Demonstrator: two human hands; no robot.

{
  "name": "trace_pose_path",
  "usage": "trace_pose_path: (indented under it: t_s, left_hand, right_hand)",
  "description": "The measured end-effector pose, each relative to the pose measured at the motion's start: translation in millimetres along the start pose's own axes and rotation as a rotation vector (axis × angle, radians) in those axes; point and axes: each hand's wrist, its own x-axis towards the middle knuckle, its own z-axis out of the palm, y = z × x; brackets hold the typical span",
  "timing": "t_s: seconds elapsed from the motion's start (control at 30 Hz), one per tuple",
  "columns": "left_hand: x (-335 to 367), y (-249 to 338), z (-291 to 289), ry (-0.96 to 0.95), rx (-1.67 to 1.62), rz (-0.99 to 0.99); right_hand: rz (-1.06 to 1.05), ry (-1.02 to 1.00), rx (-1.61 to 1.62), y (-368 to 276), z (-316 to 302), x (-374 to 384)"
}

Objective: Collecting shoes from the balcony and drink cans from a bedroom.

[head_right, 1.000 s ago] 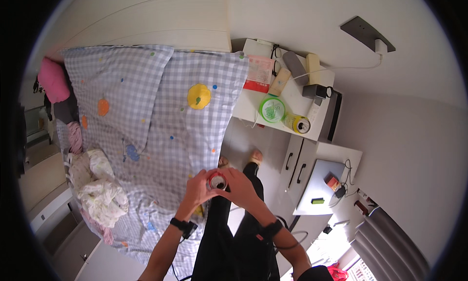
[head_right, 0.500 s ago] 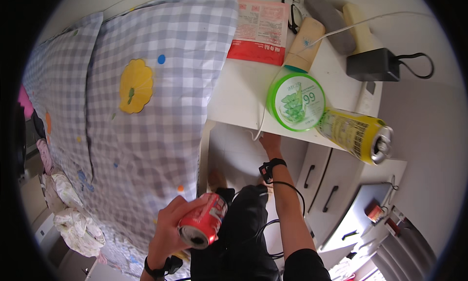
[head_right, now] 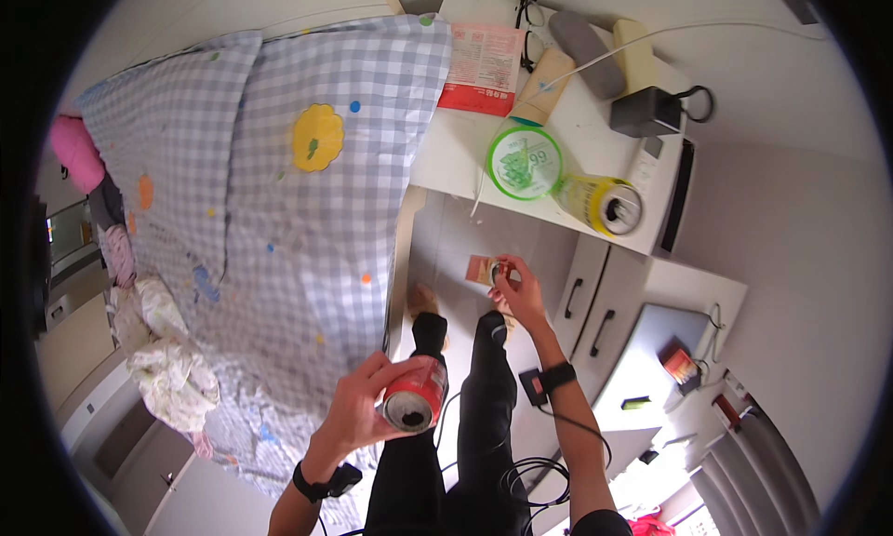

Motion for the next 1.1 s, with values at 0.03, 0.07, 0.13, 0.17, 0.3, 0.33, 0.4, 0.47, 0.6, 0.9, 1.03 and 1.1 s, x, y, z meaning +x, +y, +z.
trace_pose_path:
  t_s: [0.03, 0.07, 0.13, 0.17, 0.3, 0.33, 0.4, 0.47, 0.6, 0.9, 1.03, 1.1]
  left_hand:
    - [-8.9, 17.3, -4.4, 0.001, 0.018, 0.014]
    - [-14.5, 29.9, -7.0, 0.006, 0.046, 0.033]
    - [-29.5, 53.2, -10.8, -0.007, 0.089, 0.064]
    - [-35.0, 64.9, -12.5, -0.036, 0.078, 0.038]
    - [-36.1, 89.6, -6.9, -0.129, 0.191, 0.053]
    - [-34.7, 92.3, -2.8, -0.140, 0.188, 0.079]
    - [-35.1, 101.8, 1.5, -0.145, 0.195, 0.107]
    - [-25.0, 109.1, 4.8, -0.156, 0.197, 0.143]
    - [-17.4, 128.5, 2.8, -0.128, 0.205, 0.172]
    - [-12.3, 142.0, -2.8, -0.138, 0.211, 0.322]
    - [-13.3, 148.2, -4.2, -0.218, 0.200, 0.365]
    - [-17.6, 148.9, -1.1, -0.211, 0.204, 0.364]
  right_hand:
    - [-0.019, -0.002, -0.003, -45.9, 4.0, -34.1]
    - [-0.048, -0.005, 0.000, -77.0, 6.6, -57.6]
    - [-0.103, 0.040, -0.218, -82.9, -8.3, -89.9]
    - [-0.162, 0.080, -0.438, -91.0, -15.5, -103.1]
    - [-0.158, -0.048, -0.251, -161.4, -2.0, -156.1]
    - [-0.164, -0.040, -0.251, -175.7, -8.1, -158.5]
    - [-0.087, -0.092, -0.295, -209.0, -15.1, -168.0]
    - [-0.076, -0.052, -0.315, -242.1, -13.0, -185.8]
    - [-0.064, -0.156, -0.339, -294.8, -8.5, -215.1]
    - [-0.157, -0.293, -0.176, -323.6, -16.0, -236.9]
    - [-0.194, -0.305, -0.281, -321.6, -8.7, -237.3]
    - [-0.151, -0.309, -0.245, -321.6, -4.0, -240.2]
